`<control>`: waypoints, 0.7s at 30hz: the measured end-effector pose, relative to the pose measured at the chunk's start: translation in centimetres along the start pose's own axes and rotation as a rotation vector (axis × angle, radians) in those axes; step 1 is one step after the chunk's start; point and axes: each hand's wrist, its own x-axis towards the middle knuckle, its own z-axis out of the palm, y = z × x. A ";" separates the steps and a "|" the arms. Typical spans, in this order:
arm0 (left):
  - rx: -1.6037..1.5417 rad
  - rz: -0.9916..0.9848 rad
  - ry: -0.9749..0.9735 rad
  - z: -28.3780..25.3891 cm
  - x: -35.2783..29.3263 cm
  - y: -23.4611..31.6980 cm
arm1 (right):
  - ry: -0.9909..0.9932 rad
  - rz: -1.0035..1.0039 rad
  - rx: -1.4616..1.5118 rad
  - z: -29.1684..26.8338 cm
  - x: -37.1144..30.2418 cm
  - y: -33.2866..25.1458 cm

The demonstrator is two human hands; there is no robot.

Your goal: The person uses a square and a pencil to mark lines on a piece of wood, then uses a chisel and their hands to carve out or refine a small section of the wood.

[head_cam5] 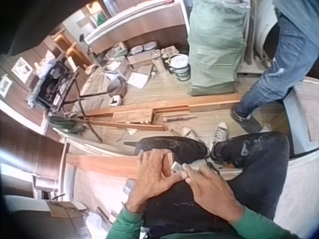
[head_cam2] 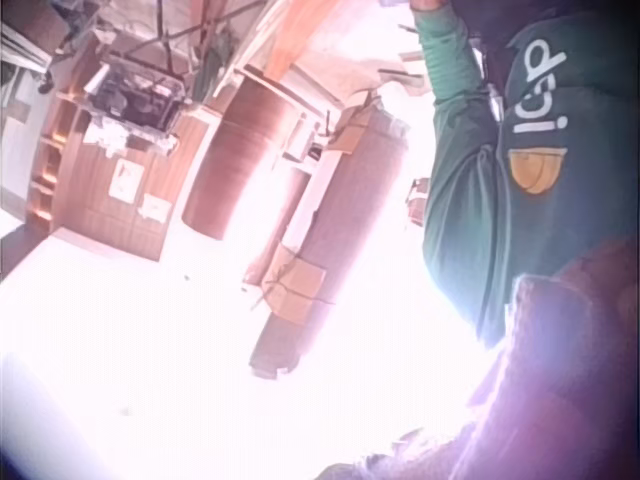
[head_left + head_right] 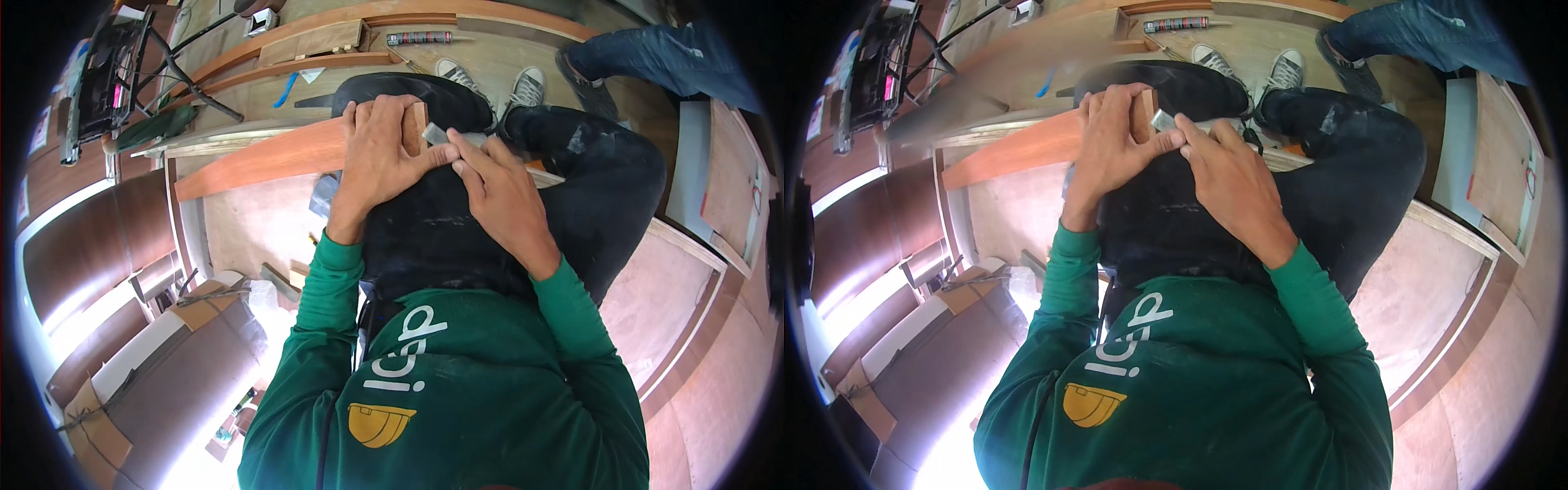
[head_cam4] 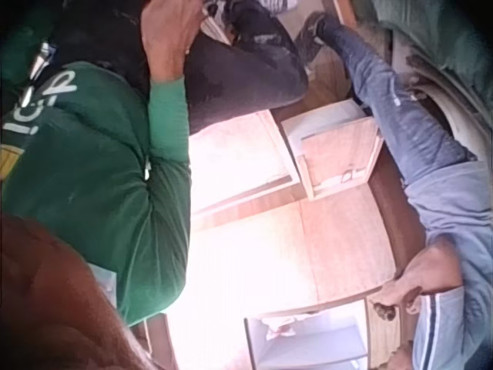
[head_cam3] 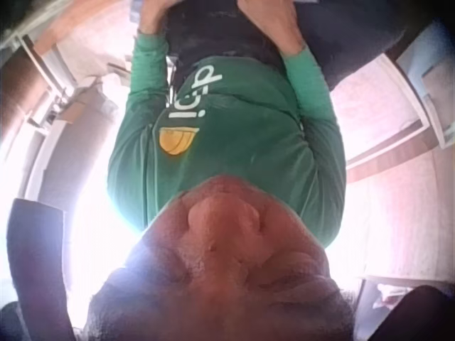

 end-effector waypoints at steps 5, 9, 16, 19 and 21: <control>-0.037 0.052 -0.052 -0.9 -0.1 -0.2 | -0.057 0.003 0.017 -0.8 -0.8 -0.5; -0.052 0.004 -0.072 -0.6 0.0 -0.2 | -0.032 -0.004 0.007 -0.3 -0.3 -0.3; -0.069 -0.053 -0.031 0.0 0.1 -0.2 | -0.040 0.015 -0.019 -0.3 0.2 -0.4; -0.067 -0.062 -0.030 0.0 0.1 0.0 | -0.013 0.006 -0.037 -0.2 0.2 -0.3; -0.058 -0.067 -0.026 0.1 0.1 -0.1 | -0.006 0.006 -0.036 0.1 0.3 -0.2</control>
